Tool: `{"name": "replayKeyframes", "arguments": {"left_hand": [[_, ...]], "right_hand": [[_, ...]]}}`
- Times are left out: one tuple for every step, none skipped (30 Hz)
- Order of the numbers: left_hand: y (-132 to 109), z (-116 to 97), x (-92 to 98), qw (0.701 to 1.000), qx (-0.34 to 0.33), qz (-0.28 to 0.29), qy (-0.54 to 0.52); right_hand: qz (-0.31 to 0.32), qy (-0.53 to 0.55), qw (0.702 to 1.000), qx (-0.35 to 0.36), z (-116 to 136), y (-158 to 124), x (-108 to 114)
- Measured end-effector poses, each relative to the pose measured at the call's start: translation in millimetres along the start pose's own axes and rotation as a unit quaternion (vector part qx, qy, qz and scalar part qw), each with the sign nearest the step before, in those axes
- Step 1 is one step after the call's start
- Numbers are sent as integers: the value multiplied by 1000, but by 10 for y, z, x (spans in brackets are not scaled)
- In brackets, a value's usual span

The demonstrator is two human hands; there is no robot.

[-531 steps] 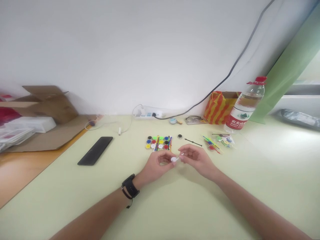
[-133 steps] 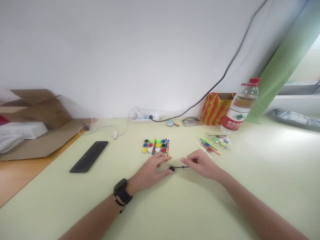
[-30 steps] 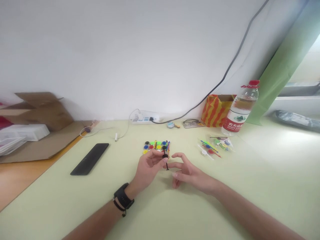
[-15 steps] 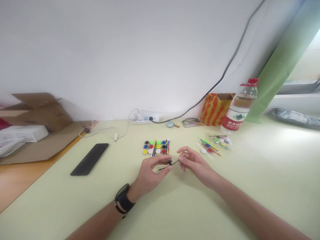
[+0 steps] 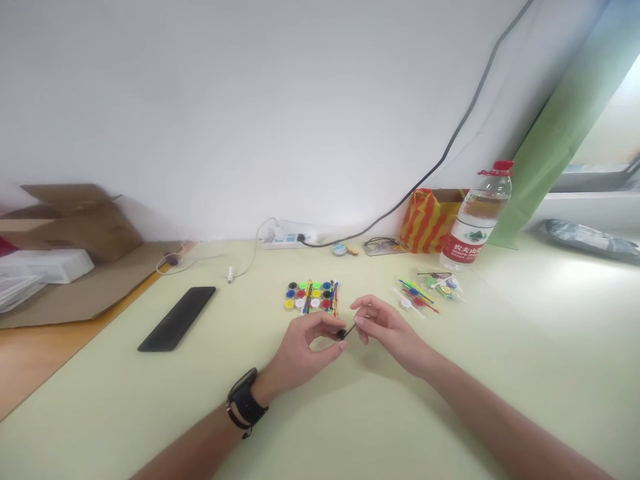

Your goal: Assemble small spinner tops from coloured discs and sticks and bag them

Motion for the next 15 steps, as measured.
{"name": "replayKeyframes", "arguments": {"left_hand": [[4, 1, -8, 1000, 8, 8, -12], [9, 7, -15, 999, 17, 15, -24], [15, 21, -19, 999, 27, 19, -33], [21, 42, -17, 998, 39, 19, -42], [28, 71, -12, 997, 51, 15, -48], [35, 103, -3, 997, 64, 8, -53], [42, 136, 9, 996, 75, -2, -57], [49, 168, 23, 994, 87, -12, -59], [56, 196, 38, 993, 96, -23, -61], [63, 215, 54, 992, 103, -33, -65], [71, 227, 67, 991, 107, -41, -69], [78, 234, 80, 990, 111, -47, -76], [84, 235, 90, 989, 114, -50, -83], [89, 235, 98, 988, 116, -52, -89], [93, 233, 105, 987, 118, -52, -93]], "right_hand": [[-4, -5, 1000, 2, 0, 3, 9], [-8, -9, 1000, 2, -3, 7, 19], [-12, -10, 1000, 1, -7, 11, 28], [-17, -8, 1000, -1, -12, 15, 37], [-24, -3, 1000, -3, -18, 20, 48], [-32, 1, 999, -3, -23, 26, 62], [-43, 2, 999, 3, -23, 32, 82], [-57, -6, 998, 18, -16, 37, 106], [-70, -28, 996, 43, 0, 39, 130], [-78, -63, 992, 76, 21, 36, 146], [-79, -105, 985, 111, 43, 26, 150], [-74, -147, 976, 145, 62, 10, 142], [-66, -180, 966, 174, 72, -11, 126], [-55, -203, 958, 193, 73, -33, 103], [-46, -212, 955, 205, 68, -56, 82]]}}
Point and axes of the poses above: each hand's wrist, its own y-axis towards the middle knuckle, its own x-axis out of the back of the hand, z = x × y, the point moved 6 cm from there along y, towards the middle knuckle, and after that the axes turned 12 degrees about -z, right-handed, at the moved point
